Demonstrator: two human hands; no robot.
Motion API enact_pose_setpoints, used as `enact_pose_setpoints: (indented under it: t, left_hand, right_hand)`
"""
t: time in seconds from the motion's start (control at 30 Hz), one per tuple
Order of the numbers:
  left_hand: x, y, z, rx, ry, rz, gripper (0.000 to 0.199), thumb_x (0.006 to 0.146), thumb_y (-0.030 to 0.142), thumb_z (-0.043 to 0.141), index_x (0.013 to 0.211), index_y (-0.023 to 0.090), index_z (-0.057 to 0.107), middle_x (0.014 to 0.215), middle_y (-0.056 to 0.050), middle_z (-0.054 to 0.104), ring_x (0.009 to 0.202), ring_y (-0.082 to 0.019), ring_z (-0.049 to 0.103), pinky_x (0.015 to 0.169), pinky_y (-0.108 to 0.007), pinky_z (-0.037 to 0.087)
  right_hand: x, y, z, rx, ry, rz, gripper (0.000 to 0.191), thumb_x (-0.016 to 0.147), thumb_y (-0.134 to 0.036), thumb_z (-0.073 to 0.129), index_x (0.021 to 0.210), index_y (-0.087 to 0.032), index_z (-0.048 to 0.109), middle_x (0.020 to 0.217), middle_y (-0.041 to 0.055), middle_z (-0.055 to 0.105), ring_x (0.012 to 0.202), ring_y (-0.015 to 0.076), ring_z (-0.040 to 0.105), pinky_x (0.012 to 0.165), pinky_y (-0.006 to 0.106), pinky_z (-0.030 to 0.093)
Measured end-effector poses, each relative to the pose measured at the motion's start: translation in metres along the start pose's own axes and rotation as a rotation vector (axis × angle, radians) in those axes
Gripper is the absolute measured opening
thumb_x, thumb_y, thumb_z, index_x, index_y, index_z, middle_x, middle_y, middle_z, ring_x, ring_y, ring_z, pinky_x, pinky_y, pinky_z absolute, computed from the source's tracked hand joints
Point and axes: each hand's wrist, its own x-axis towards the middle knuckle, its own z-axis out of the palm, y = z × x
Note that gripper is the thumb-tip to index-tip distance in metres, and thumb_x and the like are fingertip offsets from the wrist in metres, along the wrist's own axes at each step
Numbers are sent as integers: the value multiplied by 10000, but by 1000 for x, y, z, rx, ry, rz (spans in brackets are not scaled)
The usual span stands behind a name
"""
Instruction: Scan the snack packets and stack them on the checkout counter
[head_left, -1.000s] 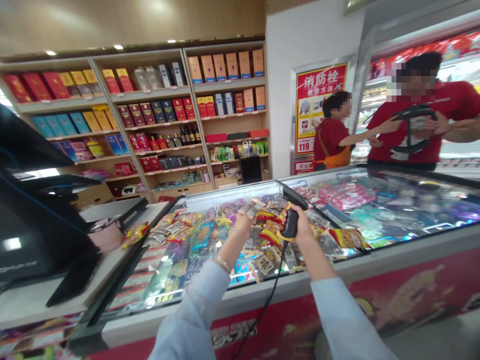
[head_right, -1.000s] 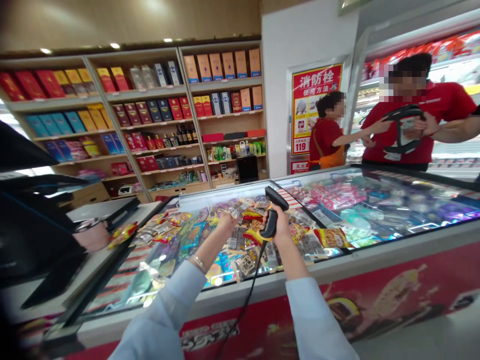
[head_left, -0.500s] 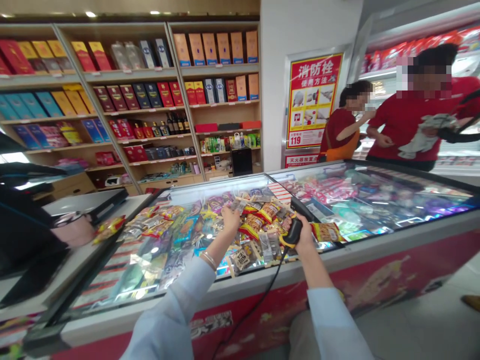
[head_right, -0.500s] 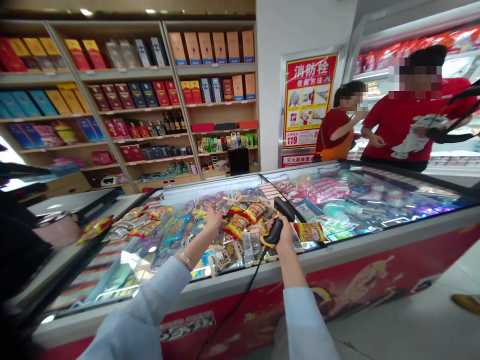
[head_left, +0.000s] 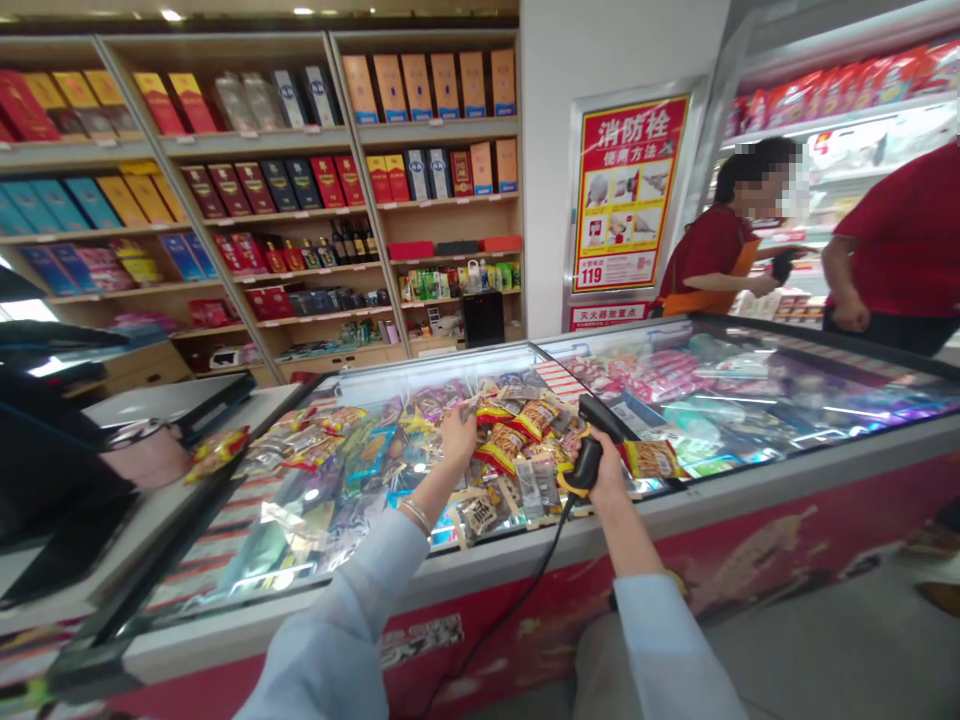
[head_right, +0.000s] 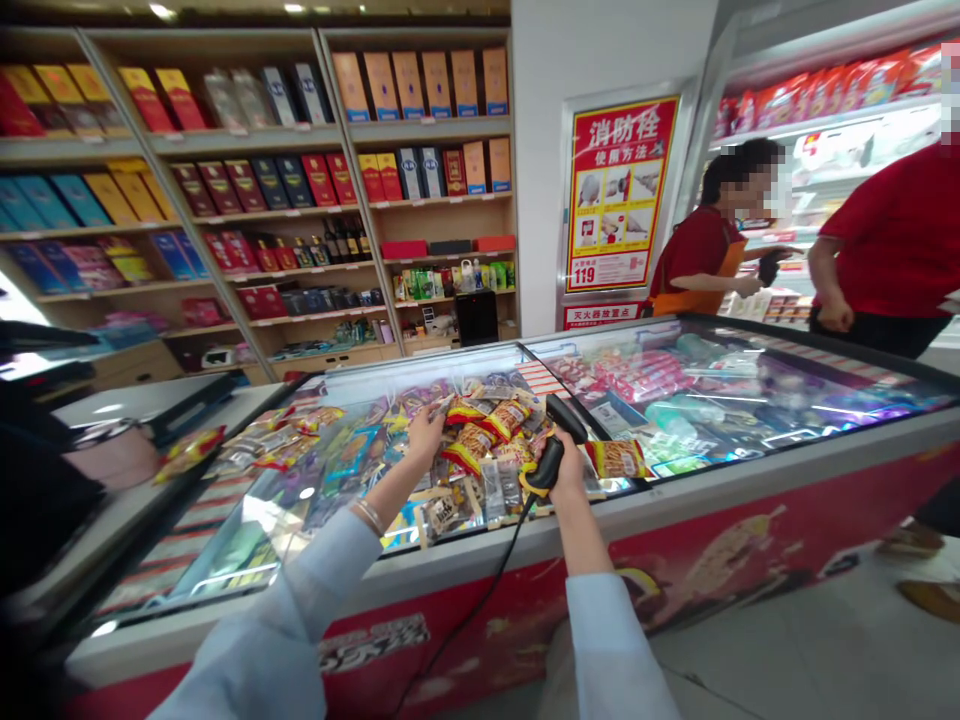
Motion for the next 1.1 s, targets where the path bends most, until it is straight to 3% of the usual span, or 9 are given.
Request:
enact_pose_setpoints:
  t: [0.13, 0.5, 0.67, 0.97, 1.1]
  left_hand:
    - [0, -2, -2, 31, 3, -10, 379, 830, 173, 505, 1188, 139, 625, 1239, -161, 649, 1188, -278, 574, 1055, -395, 375]
    - [8, -5, -7, 74, -29, 2, 389, 830, 209, 497, 1186, 164, 649, 1282, -127, 647, 1243, -275, 545, 1088, -377, 346]
    - [11, -9, -10, 62, -60, -28, 408, 838, 235, 480, 1202, 145, 639, 1258, -149, 657, 1199, -282, 579, 1038, -383, 394]
    - [11, -4, -18, -42, -96, -72, 385, 825, 209, 486, 1165, 156, 659, 1257, -139, 659, 1204, -282, 575, 1048, -384, 384]
    - [4, 5, -25, -138, -87, -77, 390, 870, 202, 416, 1170, 144, 658, 1287, -131, 643, 1215, -258, 572, 1040, -377, 408]
  right_hand:
    - [0, 1, 0, 17, -11, 21, 290, 706, -380, 716, 659, -204, 490, 482, -44, 545, 375, 92, 500, 334, 179, 427]
    - [2, 2, -4, 9, -44, -5, 247, 699, -361, 708, 685, -209, 513, 503, -46, 549, 397, 101, 514, 343, 190, 454]
    - [-1, 1, -1, 13, -18, -4, 269, 709, -376, 713, 675, -204, 510, 489, -41, 552, 386, 96, 507, 338, 188, 446]
    - [-3, -5, 3, -36, -3, -28, 312, 710, -435, 714, 691, -223, 485, 482, -52, 539, 367, 116, 508, 333, 225, 442]
    - [-8, -9, 11, -23, -62, -20, 293, 705, -396, 712, 691, -220, 478, 501, -53, 530, 390, 102, 506, 365, 206, 457]
